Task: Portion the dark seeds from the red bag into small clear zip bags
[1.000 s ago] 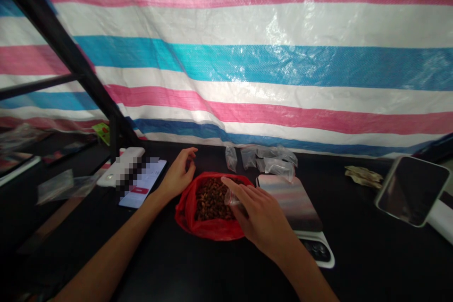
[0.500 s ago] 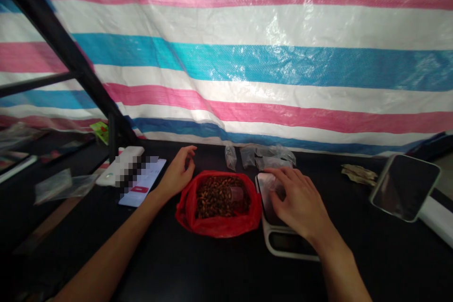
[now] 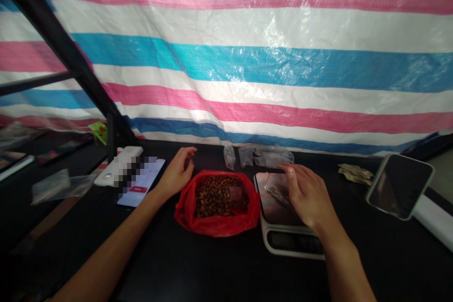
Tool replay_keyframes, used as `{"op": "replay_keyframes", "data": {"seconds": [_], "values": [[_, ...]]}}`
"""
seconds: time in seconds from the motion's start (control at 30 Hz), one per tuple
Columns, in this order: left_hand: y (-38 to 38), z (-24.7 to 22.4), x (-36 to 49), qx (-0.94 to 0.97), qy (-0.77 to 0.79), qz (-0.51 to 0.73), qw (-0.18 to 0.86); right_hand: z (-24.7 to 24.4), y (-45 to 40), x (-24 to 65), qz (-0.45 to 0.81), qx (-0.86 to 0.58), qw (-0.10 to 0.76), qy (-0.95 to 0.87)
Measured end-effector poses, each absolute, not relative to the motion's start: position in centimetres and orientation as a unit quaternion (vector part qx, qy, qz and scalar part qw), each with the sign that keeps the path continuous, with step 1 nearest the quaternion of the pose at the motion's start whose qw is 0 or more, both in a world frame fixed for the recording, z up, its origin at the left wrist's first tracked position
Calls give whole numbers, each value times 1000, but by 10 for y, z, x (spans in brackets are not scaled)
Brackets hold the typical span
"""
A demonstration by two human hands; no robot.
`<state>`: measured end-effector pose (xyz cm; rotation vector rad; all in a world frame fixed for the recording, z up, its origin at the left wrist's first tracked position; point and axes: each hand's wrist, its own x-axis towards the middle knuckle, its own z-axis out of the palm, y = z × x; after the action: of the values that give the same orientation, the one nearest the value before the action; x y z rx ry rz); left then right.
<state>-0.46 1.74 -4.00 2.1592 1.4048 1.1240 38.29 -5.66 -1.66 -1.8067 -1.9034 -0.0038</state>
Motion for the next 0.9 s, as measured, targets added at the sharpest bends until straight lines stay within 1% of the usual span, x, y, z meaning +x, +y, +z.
{"op": "replay_keyframes", "data": {"seconds": [0.13,0.37,0.53,0.73,0.8,0.9], "values": [[17,-40,-4,759,497,384,172,-25,-56,383,-1,-674,230,-702],[17,-41,-4,762,496,379,173,-27,-56,378,19,-695,193,-692],[17,-42,-5,763,496,376,176,-34,-54,388,-2,-720,182,-670],[17,-40,-5,765,495,378,166,-36,-52,394,7,-716,206,-667],[17,-40,-5,764,494,381,164,-32,-51,392,18,-700,234,-675],[17,-39,-6,762,495,385,162,-23,-50,388,31,-676,297,-674]]}}
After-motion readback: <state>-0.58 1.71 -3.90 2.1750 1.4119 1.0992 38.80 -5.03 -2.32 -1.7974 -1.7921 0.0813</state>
